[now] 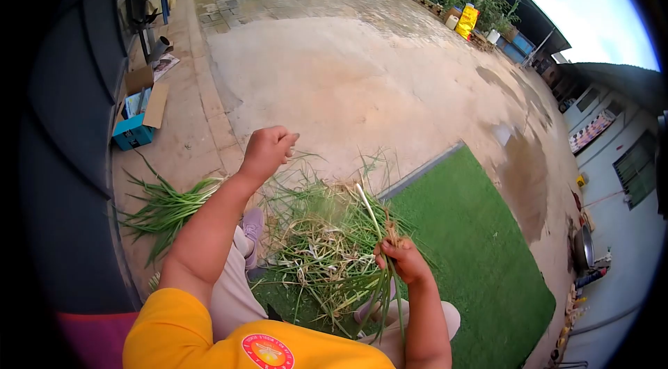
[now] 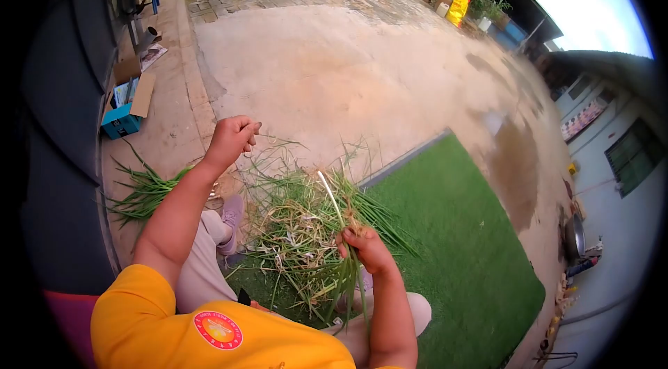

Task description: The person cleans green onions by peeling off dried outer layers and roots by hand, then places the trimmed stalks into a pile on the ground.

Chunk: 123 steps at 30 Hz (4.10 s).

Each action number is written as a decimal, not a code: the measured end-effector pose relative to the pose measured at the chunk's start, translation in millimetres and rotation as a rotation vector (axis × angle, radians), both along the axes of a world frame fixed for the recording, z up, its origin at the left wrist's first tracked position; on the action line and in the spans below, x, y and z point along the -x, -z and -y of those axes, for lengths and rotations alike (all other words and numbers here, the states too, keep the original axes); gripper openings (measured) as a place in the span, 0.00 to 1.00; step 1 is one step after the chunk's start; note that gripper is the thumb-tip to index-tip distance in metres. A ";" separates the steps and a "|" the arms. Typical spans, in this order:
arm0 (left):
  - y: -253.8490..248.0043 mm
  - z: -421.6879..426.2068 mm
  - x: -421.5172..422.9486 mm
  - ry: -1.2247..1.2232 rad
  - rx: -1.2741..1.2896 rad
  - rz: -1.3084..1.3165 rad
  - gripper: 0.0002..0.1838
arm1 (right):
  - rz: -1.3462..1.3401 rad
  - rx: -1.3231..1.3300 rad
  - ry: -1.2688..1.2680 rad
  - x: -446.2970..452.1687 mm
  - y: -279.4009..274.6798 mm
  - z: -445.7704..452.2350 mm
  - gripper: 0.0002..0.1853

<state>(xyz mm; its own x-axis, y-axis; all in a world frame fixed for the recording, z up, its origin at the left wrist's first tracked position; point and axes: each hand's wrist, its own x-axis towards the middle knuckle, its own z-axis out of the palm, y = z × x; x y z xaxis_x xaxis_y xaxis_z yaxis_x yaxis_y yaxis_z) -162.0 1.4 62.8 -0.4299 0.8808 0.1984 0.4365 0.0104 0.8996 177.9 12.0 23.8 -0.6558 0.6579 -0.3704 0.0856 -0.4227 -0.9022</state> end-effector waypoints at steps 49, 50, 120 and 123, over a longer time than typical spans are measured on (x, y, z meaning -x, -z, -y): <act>15.7 27.4 -154.0 0.642 0.382 0.815 0.16 | 0.074 -0.039 -0.034 49.6 -12.2 15.9 0.06; 5.9 28.0 -154.5 0.578 0.362 0.929 0.17 | 0.064 -0.041 -0.030 48.2 -9.7 15.2 0.06; 6.0 -1.3 -122.0 0.660 0.277 0.930 0.05 | 0.903 -0.976 0.296 9.3 -18.0 -17.8 0.19; 7.8 -4.9 -120.7 0.613 0.256 0.922 0.06 | 0.469 -0.996 0.327 16.7 -4.0 -11.7 0.26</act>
<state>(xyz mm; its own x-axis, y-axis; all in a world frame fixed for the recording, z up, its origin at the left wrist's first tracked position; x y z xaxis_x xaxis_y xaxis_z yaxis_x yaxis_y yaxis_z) -41.3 6.4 55.0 0.1989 0.9622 -0.1863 -0.3957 0.2527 0.8829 161.2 23.7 27.8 -0.3347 0.9093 0.2475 0.5189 0.3970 -0.7571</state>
